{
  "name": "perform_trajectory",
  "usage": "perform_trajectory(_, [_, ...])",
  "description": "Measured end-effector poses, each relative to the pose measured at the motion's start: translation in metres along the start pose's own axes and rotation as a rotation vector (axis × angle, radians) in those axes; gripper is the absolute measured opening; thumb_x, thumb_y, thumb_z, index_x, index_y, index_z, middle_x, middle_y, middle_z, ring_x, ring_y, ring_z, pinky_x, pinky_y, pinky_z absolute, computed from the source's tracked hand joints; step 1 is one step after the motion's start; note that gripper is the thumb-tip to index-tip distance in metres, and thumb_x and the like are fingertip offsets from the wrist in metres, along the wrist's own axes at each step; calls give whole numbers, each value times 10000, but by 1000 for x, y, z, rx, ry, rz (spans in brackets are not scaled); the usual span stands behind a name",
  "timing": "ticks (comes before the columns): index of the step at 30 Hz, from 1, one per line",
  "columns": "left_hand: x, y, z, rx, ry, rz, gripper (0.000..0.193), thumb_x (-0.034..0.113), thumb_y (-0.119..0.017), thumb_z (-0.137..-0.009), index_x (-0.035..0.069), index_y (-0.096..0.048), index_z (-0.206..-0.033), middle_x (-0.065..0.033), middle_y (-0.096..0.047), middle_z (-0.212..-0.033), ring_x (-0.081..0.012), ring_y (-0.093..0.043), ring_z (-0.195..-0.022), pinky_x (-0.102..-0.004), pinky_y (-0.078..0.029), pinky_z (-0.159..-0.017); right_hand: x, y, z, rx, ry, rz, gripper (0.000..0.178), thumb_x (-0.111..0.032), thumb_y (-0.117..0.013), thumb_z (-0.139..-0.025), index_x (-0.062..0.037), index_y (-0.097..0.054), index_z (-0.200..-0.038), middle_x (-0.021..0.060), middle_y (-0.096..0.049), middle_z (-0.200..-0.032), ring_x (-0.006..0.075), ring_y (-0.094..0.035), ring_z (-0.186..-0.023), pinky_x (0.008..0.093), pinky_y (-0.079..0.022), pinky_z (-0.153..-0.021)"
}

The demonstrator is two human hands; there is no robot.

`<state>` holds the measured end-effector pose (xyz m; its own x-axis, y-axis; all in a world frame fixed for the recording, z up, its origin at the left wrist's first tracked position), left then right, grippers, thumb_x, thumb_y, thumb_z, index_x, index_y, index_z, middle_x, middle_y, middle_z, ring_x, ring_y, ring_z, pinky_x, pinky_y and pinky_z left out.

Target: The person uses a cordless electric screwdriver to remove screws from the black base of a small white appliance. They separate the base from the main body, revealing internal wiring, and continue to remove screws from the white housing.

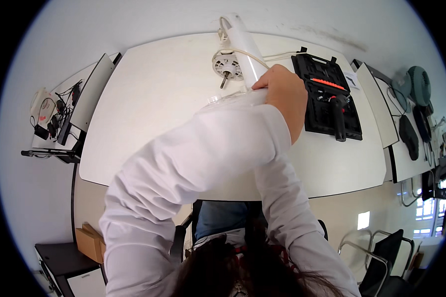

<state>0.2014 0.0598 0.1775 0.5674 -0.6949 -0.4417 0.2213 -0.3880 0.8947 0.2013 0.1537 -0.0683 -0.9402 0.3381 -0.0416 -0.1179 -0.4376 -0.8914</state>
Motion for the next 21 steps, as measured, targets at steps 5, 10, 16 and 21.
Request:
perform_trajectory(5, [2,9,-2,174,47,-11,302,173,-685,-663,-5,-580,-883,-71,-562,-701,-232,-572,-713,-334,-481,-567,-26,0,-1,-17,15,4,278,-145,-358,-912,-3,-541,-1067,107,-597,-1032,223,-570,-969,348,-472,-830])
perform_trajectory(10, [-6,9,5,271,188,-151,439,228,-697,-666,-9,-538,-999,-82,-575,-735,-229,-574,-725,-355,-482,-608,7,-2,3,-19,-94,5,279,-135,-349,-912,-1,-533,-1073,107,-593,-1043,222,-563,-984,350,-468,-842])
perform_trajectory(16, [2,11,17,394,14,168,349,189,-664,-665,-1,-557,-938,-88,-576,-800,-234,-585,-763,-340,-470,-667,24,4,-24,-20,-145,-3,280,-122,-339,-911,1,-524,-1081,107,-588,-1056,221,-555,-1002,352,-463,-857])
perform_trajectory(21, [-46,26,48,531,160,308,317,102,-716,-582,57,-547,-846,-27,-537,-711,-171,-577,-675,-305,-427,-561,34,-6,-33,-64,-190,2,281,-111,-330,-911,3,-517,-1087,107,-583,-1067,220,-548,-1017,354,-458,-869])
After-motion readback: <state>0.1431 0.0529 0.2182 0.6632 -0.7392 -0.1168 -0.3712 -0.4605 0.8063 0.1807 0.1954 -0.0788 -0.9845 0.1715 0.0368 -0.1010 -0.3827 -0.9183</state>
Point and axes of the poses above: each hand's wrist, its own z-axis away from the middle knuckle, its own y-axis out of the back of the hand, x = y × z, the point moved 9 cm from there along -z, towards the middle knuckle
